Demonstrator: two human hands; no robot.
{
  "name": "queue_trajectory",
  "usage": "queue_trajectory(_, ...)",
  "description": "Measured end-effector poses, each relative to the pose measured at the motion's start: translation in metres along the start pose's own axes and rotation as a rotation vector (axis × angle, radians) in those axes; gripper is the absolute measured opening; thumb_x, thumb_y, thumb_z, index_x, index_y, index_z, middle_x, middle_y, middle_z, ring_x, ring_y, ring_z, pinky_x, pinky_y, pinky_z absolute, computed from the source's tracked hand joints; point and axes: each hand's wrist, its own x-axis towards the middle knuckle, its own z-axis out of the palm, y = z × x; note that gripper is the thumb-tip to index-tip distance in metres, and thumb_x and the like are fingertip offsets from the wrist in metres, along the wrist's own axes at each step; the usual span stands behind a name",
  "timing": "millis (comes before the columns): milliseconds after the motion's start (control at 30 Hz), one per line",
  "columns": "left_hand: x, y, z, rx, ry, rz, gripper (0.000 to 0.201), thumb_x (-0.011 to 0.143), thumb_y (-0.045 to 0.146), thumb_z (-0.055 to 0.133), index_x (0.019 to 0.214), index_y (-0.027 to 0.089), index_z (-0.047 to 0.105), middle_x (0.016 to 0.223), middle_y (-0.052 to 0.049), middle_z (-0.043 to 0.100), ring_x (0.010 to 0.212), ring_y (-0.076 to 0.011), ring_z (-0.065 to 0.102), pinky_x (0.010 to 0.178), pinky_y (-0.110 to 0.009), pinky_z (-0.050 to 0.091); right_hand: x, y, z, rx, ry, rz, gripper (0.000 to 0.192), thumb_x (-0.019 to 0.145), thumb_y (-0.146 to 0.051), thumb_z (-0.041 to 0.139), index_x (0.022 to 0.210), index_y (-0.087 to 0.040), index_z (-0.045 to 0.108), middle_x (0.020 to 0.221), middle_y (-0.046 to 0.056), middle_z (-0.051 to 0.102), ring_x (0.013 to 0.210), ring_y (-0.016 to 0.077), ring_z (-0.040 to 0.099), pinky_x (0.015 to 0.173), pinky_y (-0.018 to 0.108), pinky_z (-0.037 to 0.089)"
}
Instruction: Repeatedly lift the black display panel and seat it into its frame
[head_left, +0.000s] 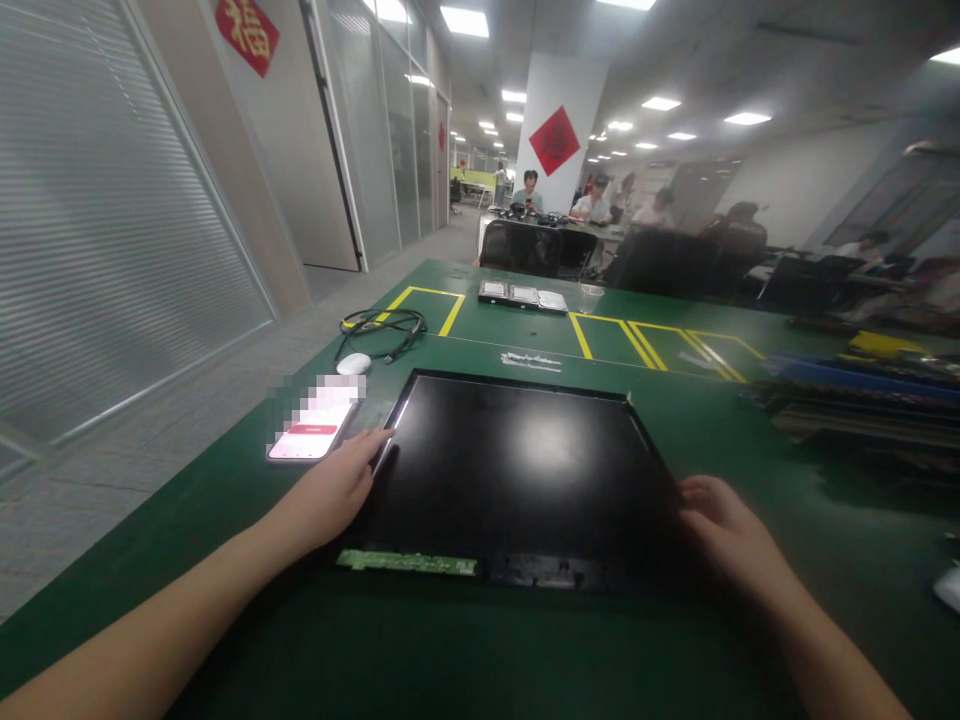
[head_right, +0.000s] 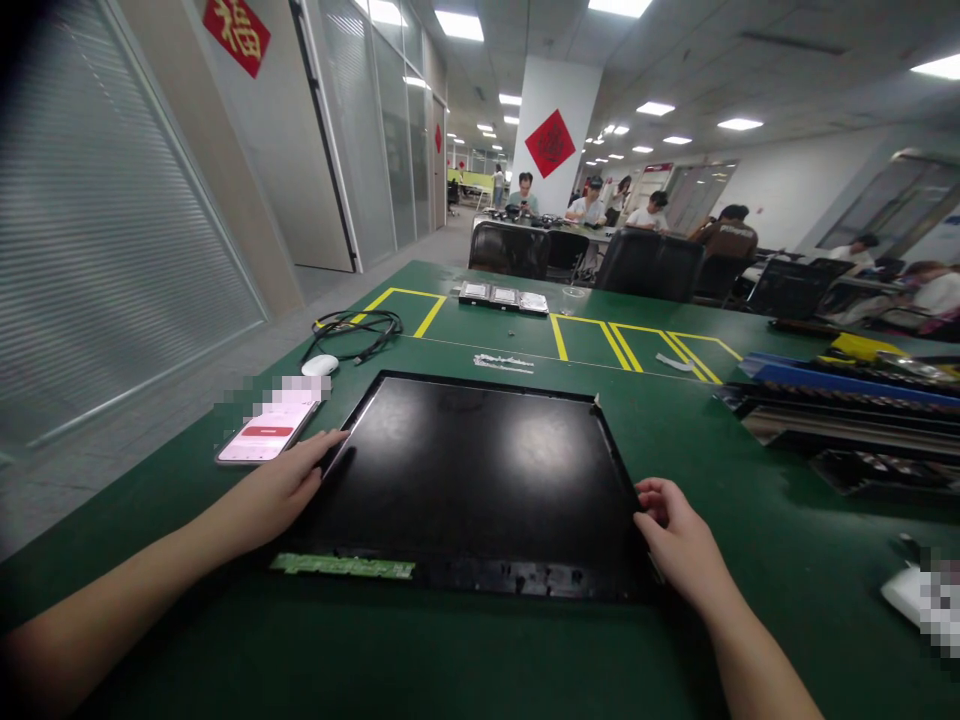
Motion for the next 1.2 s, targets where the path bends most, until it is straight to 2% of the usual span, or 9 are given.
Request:
queue_trajectory(167,0.0,-0.006,-0.001,-0.098,0.036,-0.037,0.054,0.091,0.023,0.037,0.142,0.017,0.054,0.139,-0.014,0.066,0.126,-0.0354,0.062,0.102,-0.052,0.049,-0.001,0.003,0.002,0.011,-0.026,-0.043,0.048,0.065,-0.036,0.062,0.111,-0.026,0.063,0.095,0.003,0.071,0.084,0.0233,0.067,0.075,0.035,0.052)
queue_trajectory(300,0.001,0.004,-0.01,-0.461,0.09,-0.126,0.052,0.088,0.03,0.049,0.138,0.019,0.056,0.14,-0.013,0.065,0.124,-0.034,0.062,0.101,-0.049,0.05,0.0,0.009,0.003,0.023,-0.042,-0.047,0.049,0.068,-0.033,0.062,0.116,-0.026,0.063,0.091,0.002,0.071,0.082,0.0233,0.068,0.074,0.036,0.053)
queue_trajectory(400,0.001,0.018,-0.017,-0.803,0.1,-0.315,0.047,0.083,0.029,0.059,0.13,0.023,0.059,0.143,-0.011,0.063,0.11,-0.0313,0.071,0.084,-0.043,0.06,0.003,0.013,0.004,0.008,-0.03,-0.067,0.046,0.068,-0.032,0.061,0.115,-0.027,0.065,0.093,0.002,0.071,0.085,0.0239,0.068,0.076,0.037,0.054)
queue_trajectory(500,0.001,0.029,-0.019,-0.989,0.141,-0.49,0.038,0.082,0.019,0.063,0.12,0.025,0.062,0.137,-0.008,0.067,0.091,-0.0231,0.076,0.069,-0.033,0.062,0.004,0.015,0.003,-0.028,-0.01,-0.078,0.046,0.068,-0.033,0.061,0.113,-0.027,0.066,0.097,0.003,0.071,0.09,0.0244,0.068,0.079,0.037,0.054)
queue_trajectory(633,0.003,0.034,-0.019,-1.204,0.1,-0.655,0.042,0.084,0.011,0.06,0.124,0.026,0.059,0.102,-0.004,0.079,0.061,-0.0181,0.075,0.053,-0.028,0.059,0.005,0.016,0.003,-0.07,-0.002,-0.072,0.047,0.069,-0.035,0.06,0.115,-0.026,0.066,0.099,0.005,0.071,0.091,0.0246,0.068,0.078,0.037,0.053)
queue_trajectory(733,0.003,0.034,-0.018,-1.26,0.063,-0.682,0.043,0.091,0.021,0.059,0.133,0.025,0.055,0.087,-0.005,0.08,0.068,-0.0226,0.078,0.057,-0.031,0.062,0.006,0.017,0.003,-0.099,-0.002,-0.088,0.046,0.069,-0.035,0.059,0.114,-0.026,0.067,0.098,0.005,0.071,0.089,0.0239,0.068,0.077,0.036,0.053)
queue_trajectory(833,0.001,0.03,-0.018,-1.305,-0.024,-0.651,0.055,0.09,0.03,0.067,0.142,0.028,0.05,0.104,-0.007,0.08,0.083,-0.0264,0.079,0.068,-0.035,0.065,0.007,0.019,0.003,-0.142,0.007,-0.101,0.045,0.069,-0.034,0.058,0.112,-0.026,0.068,0.101,0.005,0.069,0.092,0.0238,0.067,0.08,0.036,0.052)
queue_trajectory(967,-0.001,0.023,-0.018,-1.311,-0.132,-0.544,0.076,0.078,0.021,0.08,0.146,0.029,0.046,0.125,-0.007,0.075,0.095,-0.028,0.078,0.076,-0.036,0.065,0.007,0.02,0.003,-0.18,0.011,-0.124,0.042,0.07,-0.036,0.056,0.109,-0.026,0.071,0.105,0.006,0.067,0.099,0.0248,0.066,0.085,0.037,0.051)
queue_trajectory(1200,-0.002,0.015,-0.012,-1.293,-0.131,-0.518,0.066,0.071,0.022,0.086,0.13,0.025,0.059,0.128,-0.009,0.073,0.101,-0.0308,0.076,0.082,-0.042,0.064,0.008,0.019,0.004,-0.144,0.01,-0.131,0.046,0.071,-0.035,0.058,0.114,-0.026,0.07,0.103,0.005,0.068,0.098,0.024,0.066,0.087,0.036,0.051)
